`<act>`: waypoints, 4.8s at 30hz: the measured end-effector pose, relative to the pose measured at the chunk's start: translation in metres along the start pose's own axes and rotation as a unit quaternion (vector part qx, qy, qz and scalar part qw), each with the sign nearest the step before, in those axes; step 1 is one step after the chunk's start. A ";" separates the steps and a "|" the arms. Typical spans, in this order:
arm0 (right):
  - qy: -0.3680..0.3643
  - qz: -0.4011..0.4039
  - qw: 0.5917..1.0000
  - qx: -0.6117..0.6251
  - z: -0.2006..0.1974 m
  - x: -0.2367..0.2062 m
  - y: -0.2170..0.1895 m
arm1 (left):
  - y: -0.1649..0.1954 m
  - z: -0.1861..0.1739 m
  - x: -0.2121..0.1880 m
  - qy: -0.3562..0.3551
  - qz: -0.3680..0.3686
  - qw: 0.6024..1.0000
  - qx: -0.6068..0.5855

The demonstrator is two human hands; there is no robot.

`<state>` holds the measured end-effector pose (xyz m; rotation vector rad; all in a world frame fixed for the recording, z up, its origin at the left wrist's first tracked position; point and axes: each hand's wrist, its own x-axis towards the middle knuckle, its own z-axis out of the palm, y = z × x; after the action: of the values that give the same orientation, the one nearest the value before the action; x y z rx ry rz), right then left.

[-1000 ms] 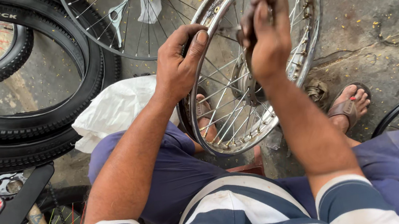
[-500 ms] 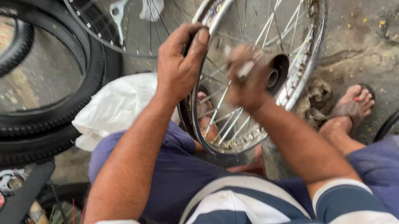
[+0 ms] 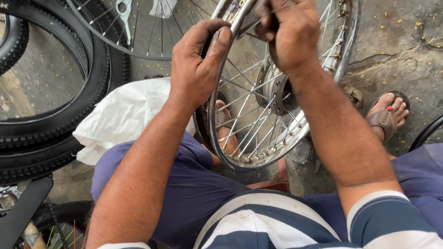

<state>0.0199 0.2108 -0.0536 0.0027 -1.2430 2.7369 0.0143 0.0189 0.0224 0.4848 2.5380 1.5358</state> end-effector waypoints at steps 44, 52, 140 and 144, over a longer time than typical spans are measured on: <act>0.064 -0.134 0.987 -0.069 0.010 -0.043 0.018 | -0.001 0.000 -0.001 0.007 -0.010 1.000 -0.001; 0.074 0.012 0.997 0.002 0.013 -0.002 0.002 | -0.001 -0.002 -0.002 0.004 -0.024 1.000 0.006; 0.190 -0.203 0.952 -0.131 0.047 -0.064 0.012 | 0.014 0.007 -0.011 0.009 0.004 0.999 0.053; 0.276 -0.194 0.933 -0.128 0.004 -0.058 -0.054 | 0.034 0.013 -0.030 -0.010 0.069 0.994 0.083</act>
<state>0.0843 0.2356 -0.0134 -0.4616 -1.2466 2.0208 0.0528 0.0338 0.0451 0.7078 2.6816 1.3578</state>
